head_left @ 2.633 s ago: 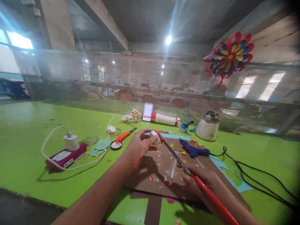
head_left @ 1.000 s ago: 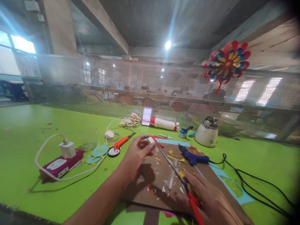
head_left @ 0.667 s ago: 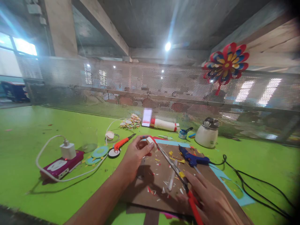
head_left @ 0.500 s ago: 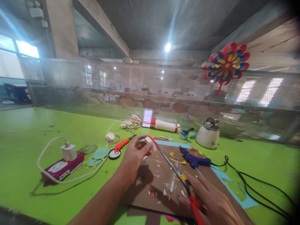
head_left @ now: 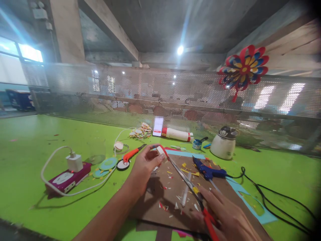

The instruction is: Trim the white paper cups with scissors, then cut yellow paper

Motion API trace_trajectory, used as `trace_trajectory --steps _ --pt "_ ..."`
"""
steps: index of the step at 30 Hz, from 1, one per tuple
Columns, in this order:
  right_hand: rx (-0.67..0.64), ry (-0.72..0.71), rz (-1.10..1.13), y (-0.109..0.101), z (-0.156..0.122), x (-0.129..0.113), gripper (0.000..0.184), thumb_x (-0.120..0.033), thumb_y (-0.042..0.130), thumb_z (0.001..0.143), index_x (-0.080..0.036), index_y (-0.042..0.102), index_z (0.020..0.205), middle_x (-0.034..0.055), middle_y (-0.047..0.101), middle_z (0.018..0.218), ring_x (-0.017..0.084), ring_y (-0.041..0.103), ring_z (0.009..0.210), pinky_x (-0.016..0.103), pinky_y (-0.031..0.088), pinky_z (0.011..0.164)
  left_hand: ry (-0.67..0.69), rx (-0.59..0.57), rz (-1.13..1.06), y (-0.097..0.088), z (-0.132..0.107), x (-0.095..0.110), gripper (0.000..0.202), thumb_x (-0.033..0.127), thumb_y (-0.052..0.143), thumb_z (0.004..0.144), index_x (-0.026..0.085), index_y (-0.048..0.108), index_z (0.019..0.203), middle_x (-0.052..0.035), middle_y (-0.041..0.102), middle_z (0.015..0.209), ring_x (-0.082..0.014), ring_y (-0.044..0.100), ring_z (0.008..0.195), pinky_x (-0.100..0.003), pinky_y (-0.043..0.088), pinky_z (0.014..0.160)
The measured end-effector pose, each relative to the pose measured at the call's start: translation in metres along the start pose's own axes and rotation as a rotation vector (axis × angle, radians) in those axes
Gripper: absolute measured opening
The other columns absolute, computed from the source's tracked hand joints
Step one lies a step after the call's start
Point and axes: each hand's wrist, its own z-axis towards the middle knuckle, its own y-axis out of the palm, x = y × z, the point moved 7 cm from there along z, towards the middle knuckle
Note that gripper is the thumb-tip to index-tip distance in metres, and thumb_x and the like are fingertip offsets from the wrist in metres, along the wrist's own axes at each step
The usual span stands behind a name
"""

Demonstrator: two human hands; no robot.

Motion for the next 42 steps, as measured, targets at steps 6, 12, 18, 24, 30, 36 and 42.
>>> trace_trajectory --steps 6,12,18,24,30,36,42 --pt "0.034 -0.005 -0.003 0.002 -0.003 0.003 0.044 -0.044 0.051 0.088 -0.021 0.056 0.126 0.0104 0.069 0.098 0.022 0.069 0.088 0.027 0.058 0.071 0.012 -0.045 0.006 0.001 0.001 -0.003 0.041 0.030 0.074 0.066 0.020 0.058 0.103 -0.0041 0.066 0.086 -0.0201 0.059 0.080 -0.036 0.045 0.078" --pt "0.076 -0.060 0.002 -0.005 0.000 -0.004 0.040 -0.040 0.053 0.087 -0.019 0.059 0.121 0.0088 0.070 0.089 0.020 0.070 0.079 0.025 0.058 0.064 0.036 0.011 -0.022 -0.008 0.005 -0.002 0.038 0.029 0.073 0.068 0.023 0.060 0.103 -0.0012 0.062 0.083 -0.0155 0.055 0.073 -0.030 0.043 0.069" --pt "0.081 -0.052 0.002 -0.009 0.002 -0.007 0.037 -0.039 0.057 0.084 -0.020 0.064 0.115 0.0087 0.072 0.090 0.021 0.071 0.077 0.026 0.058 0.061 0.022 -0.028 -0.015 -0.006 0.004 -0.003 0.040 0.029 0.072 0.069 0.024 0.061 0.107 -0.0031 0.066 0.086 -0.0180 0.058 0.077 -0.031 0.043 0.071" --pt "0.098 -0.050 0.011 -0.009 0.000 -0.006 0.039 -0.038 0.057 0.084 -0.020 0.063 0.118 0.0093 0.073 0.097 0.022 0.072 0.084 0.026 0.059 0.066 0.027 -0.020 0.005 -0.004 0.004 -0.001 0.040 0.030 0.073 0.066 0.022 0.063 0.105 -0.0044 0.067 0.090 -0.0189 0.060 0.081 -0.033 0.045 0.075" --pt "0.104 -0.061 0.001 -0.011 0.001 -0.007 0.039 -0.041 0.055 0.085 -0.017 0.063 0.116 0.0102 0.073 0.096 0.022 0.072 0.084 0.025 0.059 0.068 0.021 -0.016 -0.021 0.001 0.000 -0.001 0.043 0.023 0.077 0.063 0.019 0.062 0.103 -0.0051 0.066 0.094 -0.0198 0.060 0.088 -0.034 0.048 0.079" --pt "0.080 -0.035 -0.011 -0.008 -0.001 -0.005 0.043 -0.041 0.052 0.088 -0.020 0.056 0.125 0.0102 0.070 0.107 0.021 0.069 0.093 0.025 0.058 0.073 -0.003 -0.082 -0.007 0.006 0.001 -0.006 0.042 0.021 0.078 0.063 0.019 0.062 0.102 -0.0057 0.067 0.098 -0.0182 0.062 0.084 -0.033 0.049 0.077" --pt "0.141 -0.076 -0.045 -0.010 -0.002 -0.006 0.040 -0.041 0.051 0.088 -0.019 0.058 0.121 0.0103 0.071 0.096 0.021 0.071 0.081 0.025 0.059 0.063 -0.048 -0.115 -0.023 0.009 -0.001 -0.011 0.049 0.020 0.078 0.063 0.021 0.061 0.109 -0.0053 0.068 0.103 -0.0178 0.063 0.086 -0.032 0.049 0.077"
